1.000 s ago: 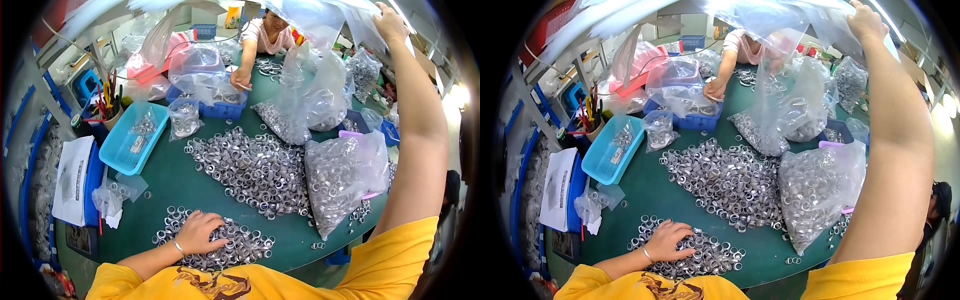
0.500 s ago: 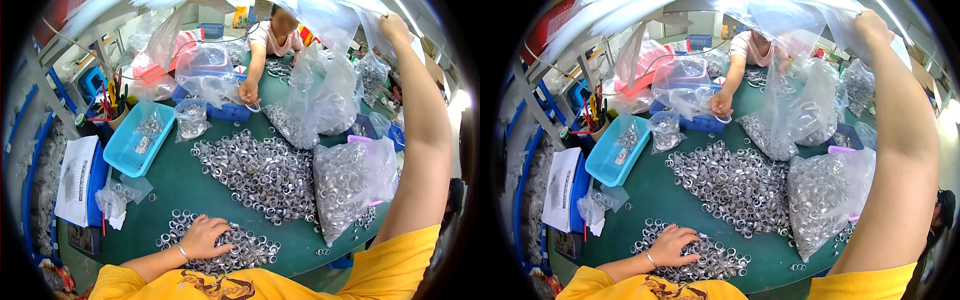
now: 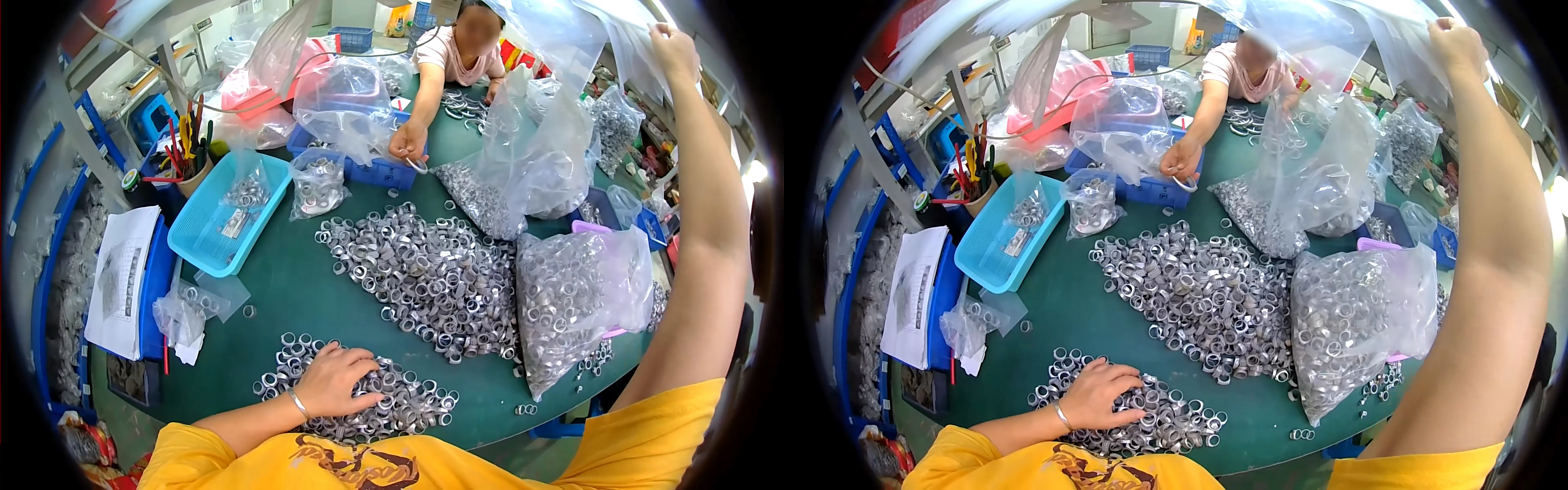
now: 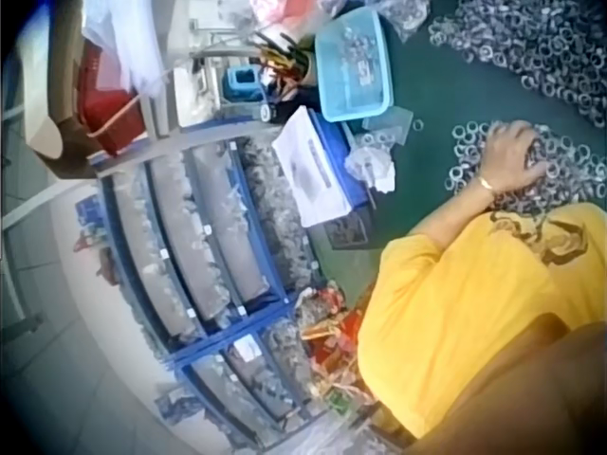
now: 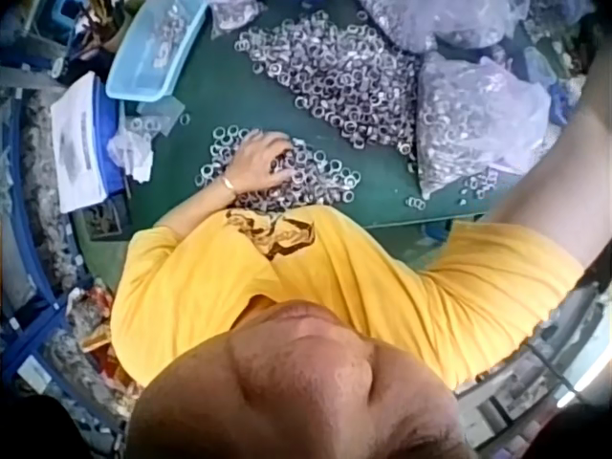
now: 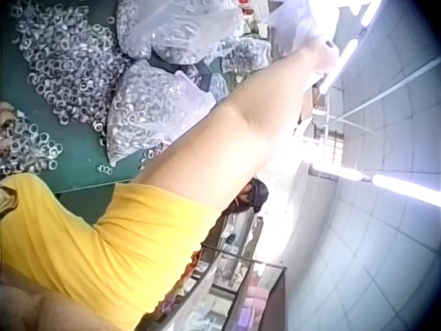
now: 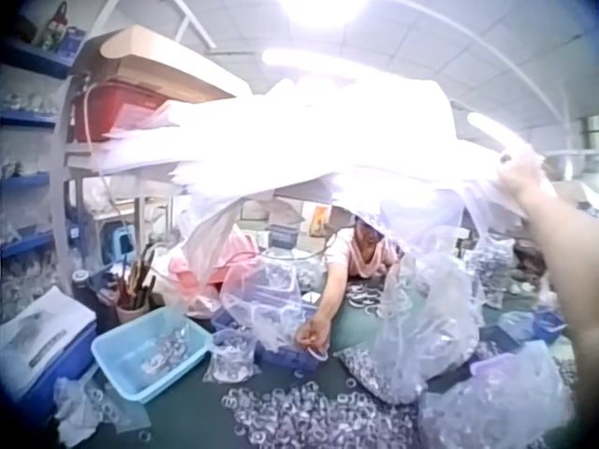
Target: The person adjusts plastic sheeting above the workbench, handles a plastic bag, and then sorts and compares metal rings from a pile by hand.
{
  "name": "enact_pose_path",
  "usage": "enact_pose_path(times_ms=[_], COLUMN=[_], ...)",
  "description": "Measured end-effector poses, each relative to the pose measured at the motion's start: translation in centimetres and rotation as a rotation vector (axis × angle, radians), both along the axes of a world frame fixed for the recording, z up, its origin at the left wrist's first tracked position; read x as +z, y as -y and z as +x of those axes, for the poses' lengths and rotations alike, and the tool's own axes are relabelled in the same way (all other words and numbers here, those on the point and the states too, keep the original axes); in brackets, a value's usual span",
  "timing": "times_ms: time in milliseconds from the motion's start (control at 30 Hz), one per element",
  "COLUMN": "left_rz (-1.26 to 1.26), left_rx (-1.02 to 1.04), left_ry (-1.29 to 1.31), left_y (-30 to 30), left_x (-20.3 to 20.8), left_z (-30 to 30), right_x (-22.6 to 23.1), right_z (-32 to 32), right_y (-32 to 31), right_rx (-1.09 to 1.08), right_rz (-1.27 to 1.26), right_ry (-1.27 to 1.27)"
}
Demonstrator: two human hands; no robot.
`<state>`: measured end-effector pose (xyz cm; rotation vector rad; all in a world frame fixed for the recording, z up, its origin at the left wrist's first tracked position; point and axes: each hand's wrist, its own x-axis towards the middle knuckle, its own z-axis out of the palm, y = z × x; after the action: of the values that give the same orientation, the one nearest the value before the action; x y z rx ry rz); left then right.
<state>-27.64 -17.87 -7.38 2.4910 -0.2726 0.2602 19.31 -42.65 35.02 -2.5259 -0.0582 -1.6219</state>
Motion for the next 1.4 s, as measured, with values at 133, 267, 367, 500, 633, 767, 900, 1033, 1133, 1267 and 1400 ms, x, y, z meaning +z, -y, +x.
enact_pose_path(times_ms=[133,267,367,500,633,767,900,1033,1133,1267,1400], left_rz=[-0.011,-0.012,-0.003,0.005,0.004,-0.004,0.006,-0.006,-0.013,-0.009,-0.007], left_rx=[-0.01,-0.015,-0.006,-0.001,-0.011,-0.009,-0.011,-0.018,-0.017,-0.009,-0.011], left_ry=[0.002,-0.029,-0.066,-0.073,-0.069,-0.082,-0.068,-0.065,-0.07,-0.073,-0.086], left_y=[0.1,0.1,-0.1,0.0,0.0,0.0,0.0,0.0,-0.1,-0.1,0.0], left_x=[-0.2,-0.4,-0.1,-0.1,-0.2,-0.2,-0.4,-0.2,-0.2,-0.2,-0.2], left_z=[0.0,0.0,-0.1,-0.1,-0.2,-0.2,-0.2,-0.2,-0.1,-0.1,-0.2], right_x=[1.2,2.4,1.8,1.1,-1.0,-2.2,-2.2,0.0,0.9,0.7,0.3], right_z=[3.3,5.2,4.1,0.9,-5.1,-5.5,-5.2,-2.3,0.3,0.7,0.5], right_y=[2.2,3.8,3.0,2.9,-0.4,-1.7,-1.2,0.7,1.9,2.0,2.0], right_rx=[0.068,0.144,0.078,0.126,-0.157,-0.214,-0.224,-0.149,-0.111,-0.015,0.05], right_rz=[-0.126,0.073,0.164,0.084,-0.445,-0.273,0.093,0.038,0.029,-0.1,-0.043], right_ry=[-0.1,-0.038,0.046,-0.055,0.095,-0.133,-0.23,-0.394,-0.401,-0.13,0.05])
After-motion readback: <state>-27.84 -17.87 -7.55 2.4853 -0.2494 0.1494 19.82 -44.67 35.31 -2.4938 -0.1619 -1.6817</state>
